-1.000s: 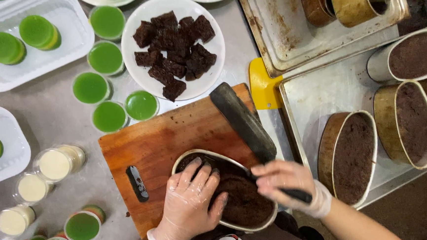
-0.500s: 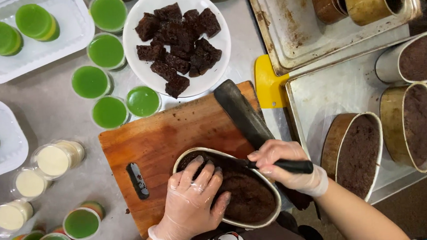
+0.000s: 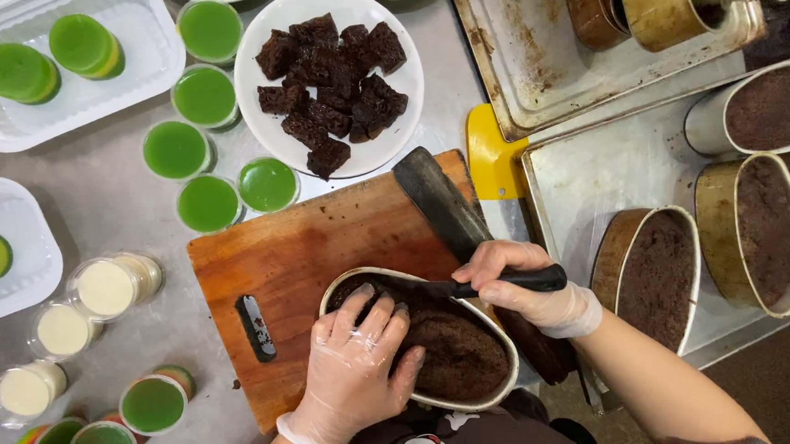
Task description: Using a knife to loosen a baked chocolate cake from its oval metal mold.
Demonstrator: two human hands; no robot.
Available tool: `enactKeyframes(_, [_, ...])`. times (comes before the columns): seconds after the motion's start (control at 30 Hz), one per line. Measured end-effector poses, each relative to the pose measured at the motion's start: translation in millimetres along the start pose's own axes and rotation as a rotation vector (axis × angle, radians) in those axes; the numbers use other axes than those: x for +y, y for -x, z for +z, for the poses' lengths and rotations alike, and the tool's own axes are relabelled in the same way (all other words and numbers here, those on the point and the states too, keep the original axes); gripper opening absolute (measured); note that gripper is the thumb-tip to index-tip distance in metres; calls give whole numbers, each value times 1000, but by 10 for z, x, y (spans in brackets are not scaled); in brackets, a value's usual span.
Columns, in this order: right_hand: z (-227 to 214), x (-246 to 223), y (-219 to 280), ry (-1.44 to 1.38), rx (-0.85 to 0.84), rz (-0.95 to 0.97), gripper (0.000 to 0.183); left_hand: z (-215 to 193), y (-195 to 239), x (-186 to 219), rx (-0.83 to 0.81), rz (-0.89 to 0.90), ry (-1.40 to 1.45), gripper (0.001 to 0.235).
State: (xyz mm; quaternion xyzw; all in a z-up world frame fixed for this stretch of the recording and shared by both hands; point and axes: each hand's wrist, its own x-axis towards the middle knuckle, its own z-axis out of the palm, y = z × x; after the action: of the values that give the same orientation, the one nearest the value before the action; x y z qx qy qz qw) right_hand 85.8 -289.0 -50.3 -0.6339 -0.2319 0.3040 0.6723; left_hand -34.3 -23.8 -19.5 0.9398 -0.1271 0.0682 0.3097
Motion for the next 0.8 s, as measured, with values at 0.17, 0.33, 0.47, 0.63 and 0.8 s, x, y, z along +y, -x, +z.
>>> enactKeyframes(0.17, [-19,53,1,-68,3,7,10,-4,-21,8,7,15,-15,39])
enactKeyframes(0.33, [-4,11,11,-148,25,121,4,0,-7,14,0,15,-54,39])
enactKeyframes(0.47, [139,-336,45,162,-46,-184,6,-61,-55,-93,6,73,-37,39])
enactKeyframes(0.63, [116,-611,526,387,-4,-436,15,-206,-220,-466,-74,310,21,34])
enactKeyframes(0.8, [117,-807,909,-57,346,-222,15,-360,-425,-522,-203,522,100,30])
